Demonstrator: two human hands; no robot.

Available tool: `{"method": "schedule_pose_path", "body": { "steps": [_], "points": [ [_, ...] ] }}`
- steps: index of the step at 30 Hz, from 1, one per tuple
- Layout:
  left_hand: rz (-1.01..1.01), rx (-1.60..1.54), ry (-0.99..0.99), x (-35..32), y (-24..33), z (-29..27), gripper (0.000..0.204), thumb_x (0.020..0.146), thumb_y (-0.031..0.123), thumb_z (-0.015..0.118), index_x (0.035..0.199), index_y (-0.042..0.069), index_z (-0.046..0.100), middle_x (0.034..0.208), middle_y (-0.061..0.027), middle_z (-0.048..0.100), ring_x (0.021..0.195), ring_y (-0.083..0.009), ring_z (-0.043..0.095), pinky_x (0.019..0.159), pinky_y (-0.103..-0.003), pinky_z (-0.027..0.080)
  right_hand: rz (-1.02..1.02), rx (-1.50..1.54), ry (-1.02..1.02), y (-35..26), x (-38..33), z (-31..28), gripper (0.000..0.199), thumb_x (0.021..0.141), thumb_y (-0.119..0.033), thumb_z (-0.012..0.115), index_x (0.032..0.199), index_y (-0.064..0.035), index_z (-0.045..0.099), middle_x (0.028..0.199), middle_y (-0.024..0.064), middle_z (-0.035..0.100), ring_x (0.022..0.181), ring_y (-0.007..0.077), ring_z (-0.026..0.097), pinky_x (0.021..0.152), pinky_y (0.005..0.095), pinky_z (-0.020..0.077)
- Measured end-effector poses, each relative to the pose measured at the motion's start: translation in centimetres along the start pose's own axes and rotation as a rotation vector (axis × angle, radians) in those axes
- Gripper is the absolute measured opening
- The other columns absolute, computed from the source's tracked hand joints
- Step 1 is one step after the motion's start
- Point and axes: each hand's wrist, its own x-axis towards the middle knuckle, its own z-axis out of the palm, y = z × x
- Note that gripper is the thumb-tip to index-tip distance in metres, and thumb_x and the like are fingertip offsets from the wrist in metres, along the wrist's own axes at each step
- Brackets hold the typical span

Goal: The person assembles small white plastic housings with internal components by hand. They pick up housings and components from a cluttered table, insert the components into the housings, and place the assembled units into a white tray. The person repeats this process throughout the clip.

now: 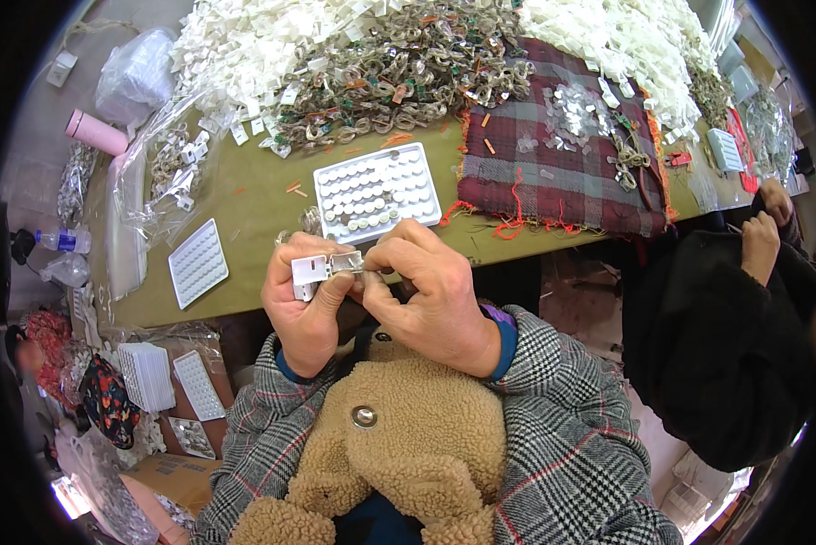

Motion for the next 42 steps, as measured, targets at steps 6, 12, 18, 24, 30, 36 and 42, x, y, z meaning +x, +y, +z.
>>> {"method": "schedule_pose_path", "body": {
  "steps": [6, 12, 18, 24, 30, 36, 42],
  "points": [
    [0.2, 0.164, -0.073, 0.0, 0.1, -0.2, 0.021, 0.09, 0.004, 0.071, 0.1, -0.003, 0.054, 0.104, -0.0152, 0.06, 0.082, -0.0159, 0.065, 0.069, -0.027, 0.06, 0.305, 0.208, -0.095, -0.5, -0.4, -0.9, 0.011, 0.078, 0.002, 0.071, 0.083, 0.0004, 0.061, 0.076, 0.0058, 0.056, 0.057, 0.0085, 0.049, 0.049, 0.0241, 0.0381],
    [0.274, 0.285, -0.069, -0.1, 0.1, -0.3, 0.021, 0.088, 0.006, 0.074, 0.099, -0.002, 0.057, 0.102, -0.0154, 0.062, 0.087, -0.0163, 0.063, 0.07, -0.027, 0.057, 0.047, 0.052, -0.091, -1.0, 0.0, -1.4, 0.012, 0.078, 0.002, 0.071, 0.082, 0.0008, 0.06, 0.074, 0.0053, 0.055, 0.058, 0.0095, 0.052, 0.05, 0.0251, 0.0406],
    [0.2, 0.241, -0.044, -0.6, 0.3, 0.1, 0.02, 0.088, 0.003, 0.073, 0.099, -0.003, 0.057, 0.102, -0.0147, 0.061, 0.081, -0.0152, 0.064, 0.067, -0.026, 0.057, -0.014, -0.014, -0.067, -0.9, -0.3, -1.3, 0.012, 0.078, 0.002, 0.071, 0.082, 0.0008, 0.06, 0.074, 0.0046, 0.056, 0.06, 0.0093, 0.056, 0.051, 0.0252, 0.0425],
    [0.084, -0.043, -0.033, -0.8, 0.4, 0.7, 0.02, 0.09, 0.001, 0.07, 0.102, -0.002, 0.055, 0.101, -0.0147, 0.061, 0.077, -0.0139, 0.064, 0.059, -0.023, 0.057, 0.656, 0.578, -0.233, 0.2, -0.1, -1.8, 0.011, 0.088, -0.007, 0.068, 0.083, 0.0011, 0.062, 0.067, -0.0028, 0.056, 0.059, 0.0056, 0.051, 0.05, 0.0205, 0.0381],
    [-0.526, -0.664, -0.087, -0.3, 1.2, -1.2, 0.021, 0.098, 0.012, 0.062, 0.114, 0.0, 0.056, 0.1, -0.0143, 0.065, 0.074, -0.014, 0.064, 0.047, -0.02, 0.05, 0.772, 0.761, -0.312, 0.3, -0.3, -2.1, 0.009, 0.092, -0.007, 0.066, 0.094, 0.0012, 0.064, 0.074, 0.0009, 0.062, 0.062, 0.0058, 0.055, 0.054, 0.0204, 0.0422],
    [-0.597, -0.671, -0.008, -0.7, 1.0, -1.8, 0.021, 0.096, 0.011, 0.064, 0.113, -0.002, 0.059, 0.097, -0.0129, 0.068, 0.076, -0.0162, 0.068, 0.056, -0.024, 0.06, -0.1, -0.06, -0.1, -0.5, 0.0, -1.5, 0.016, 0.082, 0.001, 0.068, 0.098, 0.0015, 0.065, 0.103, 0.0187, 0.063, 0.088, 0.0335, 0.064, 0.074, 0.0362, 0.0521],
    [-0.577, -0.525, 0.059, -1.1, 0.7, -2.2, 0.011, 0.095, 0.005, 0.064, 0.103, -0.002, 0.062, 0.089, -0.011, 0.069, 0.072, -0.0172, 0.069, 0.059, -0.028, 0.061, -0.279, -0.012, -0.227, -0.4, 0.4, 0.2, 0.017, 0.079, 0.007, 0.067, 0.095, 0.0042, 0.063, 0.098, 0.0172, 0.059, 0.082, 0.0323, 0.063, 0.073, 0.0373, 0.053]
  ]
}}
